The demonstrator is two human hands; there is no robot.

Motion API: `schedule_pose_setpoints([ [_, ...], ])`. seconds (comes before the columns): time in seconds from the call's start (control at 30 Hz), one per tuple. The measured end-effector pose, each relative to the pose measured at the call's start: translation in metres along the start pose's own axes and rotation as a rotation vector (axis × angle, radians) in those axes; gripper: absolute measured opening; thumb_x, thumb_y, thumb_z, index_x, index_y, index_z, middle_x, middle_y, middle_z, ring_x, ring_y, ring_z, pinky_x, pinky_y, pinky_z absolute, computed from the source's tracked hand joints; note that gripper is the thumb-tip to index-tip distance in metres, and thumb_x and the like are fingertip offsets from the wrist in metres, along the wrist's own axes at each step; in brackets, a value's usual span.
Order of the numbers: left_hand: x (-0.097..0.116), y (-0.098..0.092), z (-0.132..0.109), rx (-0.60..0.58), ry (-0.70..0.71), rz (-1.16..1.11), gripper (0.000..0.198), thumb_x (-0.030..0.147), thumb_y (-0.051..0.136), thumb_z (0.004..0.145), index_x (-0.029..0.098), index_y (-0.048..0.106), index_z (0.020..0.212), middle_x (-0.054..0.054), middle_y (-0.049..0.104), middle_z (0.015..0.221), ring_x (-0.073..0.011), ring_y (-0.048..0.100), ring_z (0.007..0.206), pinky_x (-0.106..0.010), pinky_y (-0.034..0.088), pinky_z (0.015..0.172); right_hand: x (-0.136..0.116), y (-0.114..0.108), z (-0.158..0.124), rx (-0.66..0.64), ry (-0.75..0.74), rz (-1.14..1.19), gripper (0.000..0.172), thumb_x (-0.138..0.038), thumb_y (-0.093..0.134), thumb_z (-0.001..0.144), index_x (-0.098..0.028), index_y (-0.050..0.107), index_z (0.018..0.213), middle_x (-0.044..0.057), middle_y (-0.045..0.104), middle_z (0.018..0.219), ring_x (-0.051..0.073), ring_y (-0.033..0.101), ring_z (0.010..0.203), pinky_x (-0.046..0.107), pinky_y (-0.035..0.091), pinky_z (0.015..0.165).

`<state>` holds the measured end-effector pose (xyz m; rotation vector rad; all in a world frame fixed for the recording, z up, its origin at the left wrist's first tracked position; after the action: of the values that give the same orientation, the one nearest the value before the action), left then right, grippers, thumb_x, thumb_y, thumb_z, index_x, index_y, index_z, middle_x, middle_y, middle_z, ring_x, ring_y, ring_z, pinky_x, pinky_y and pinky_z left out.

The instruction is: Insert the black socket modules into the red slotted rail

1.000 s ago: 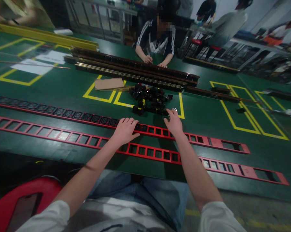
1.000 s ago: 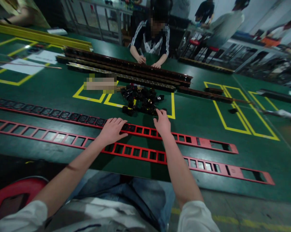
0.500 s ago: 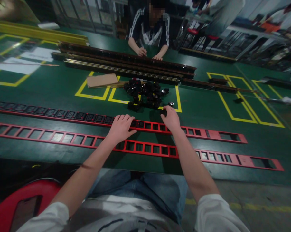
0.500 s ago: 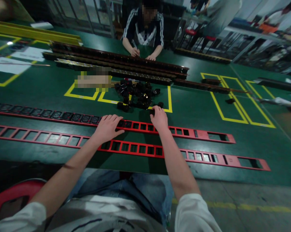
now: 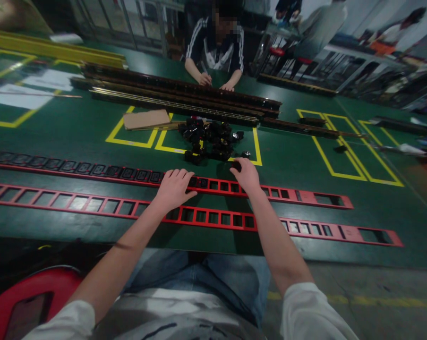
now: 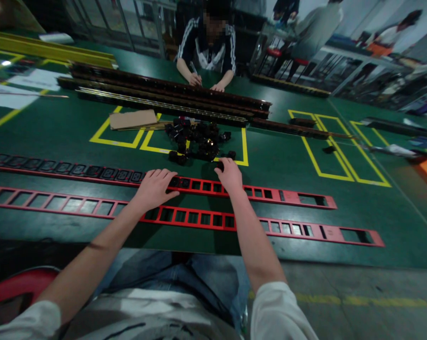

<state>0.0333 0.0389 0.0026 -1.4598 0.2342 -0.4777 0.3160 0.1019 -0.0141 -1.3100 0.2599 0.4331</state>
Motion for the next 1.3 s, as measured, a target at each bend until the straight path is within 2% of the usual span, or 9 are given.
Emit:
schedule_pose_setpoints([
  [0.13,-0.001,0.002,0.0,0.008,0.007,-0.014,0.056,0.048,0.066,0.09,0.019,0.056,0.137,-0.014,0.065,0.124,-0.0344,0.057,0.115,-0.048,0.038,0.103,0.001,0.0,-0.001,0.005,0.031,-0.022,0.03,-0.027,0.069,0.086,-0.022,0.067,0.116,0.009,0.068,0.113,0.03,0.066,0.106,0.05,0.055,0.094],
  [0.23,-0.002,0.003,0.0,0.012,0.01,-0.016,0.056,0.047,0.067,0.09,0.018,0.057,0.136,-0.014,0.064,0.124,-0.0346,0.057,0.115,-0.048,0.038,0.102,-0.002,-0.004,-0.002,0.041,0.028,0.024,0.03,-0.028,0.071,0.086,-0.022,0.067,0.115,0.01,0.067,0.117,0.03,0.065,0.107,0.049,0.055,0.094],
  [0.4,0.0,0.0,0.0,0.015,0.006,-0.007,0.054,0.047,0.068,0.089,0.019,0.058,0.134,-0.013,0.065,0.122,-0.0336,0.057,0.114,-0.046,0.038,0.102,-0.023,-0.017,-0.017,0.129,-0.052,0.161,0.034,-0.028,0.072,0.084,-0.019,0.066,0.116,0.012,0.065,0.116,0.03,0.063,0.112,0.048,0.052,0.101],
  [0.53,0.0,0.0,0.0,0.009,0.008,-0.007,0.055,0.047,0.068,0.089,0.019,0.057,0.135,-0.013,0.064,0.124,-0.0338,0.057,0.116,-0.046,0.038,0.102,-0.048,-0.02,-0.043,0.088,-0.122,0.309,0.032,-0.03,0.07,0.085,-0.021,0.065,0.115,0.01,0.066,0.112,0.028,0.064,0.104,0.043,0.055,0.09],
  [0.7,-0.001,0.0,0.001,0.005,0.011,-0.019,0.057,0.046,0.067,0.09,0.016,0.056,0.137,-0.014,0.064,0.125,-0.034,0.056,0.117,-0.047,0.037,0.104,-0.065,-0.008,-0.061,-0.003,-0.197,0.417,0.028,-0.029,0.069,0.087,-0.022,0.065,0.114,0.009,0.067,0.112,0.026,0.064,0.105,0.043,0.053,0.093],
  [0.9,0.0,-0.001,0.001,0.001,0.002,-0.012,0.055,0.044,0.068,0.088,0.018,0.057,0.135,-0.013,0.064,0.123,-0.0344,0.057,0.116,-0.047,0.037,0.103,-0.063,0.004,-0.061,-0.054,-0.259,0.387,0.032,-0.027,0.072,0.087,-0.024,0.066,0.118,0.009,0.07,0.113,0.029,0.063,0.107,0.048,0.052,0.094],
  [1.3,-0.001,-0.002,0.0,0.031,0.02,-0.005,0.056,0.044,0.068,0.089,0.014,0.057,0.135,-0.014,0.064,0.123,-0.033,0.056,0.115,-0.046,0.037,0.102,-0.071,0.004,-0.058,-0.091,-0.347,0.219,0.028,-0.022,0.067,0.088,-0.023,0.067,0.117,0.011,0.07,0.117,0.033,0.061,0.109,0.049,0.048,0.09],
])
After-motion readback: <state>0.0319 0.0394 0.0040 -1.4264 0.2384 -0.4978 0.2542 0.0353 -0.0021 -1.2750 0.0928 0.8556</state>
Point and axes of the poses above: each hand's wrist, its own z-axis towards the middle knuckle, its own y-axis out of the palm, x = y × z, the point moved 2 cm from there along z, towards the middle knuckle
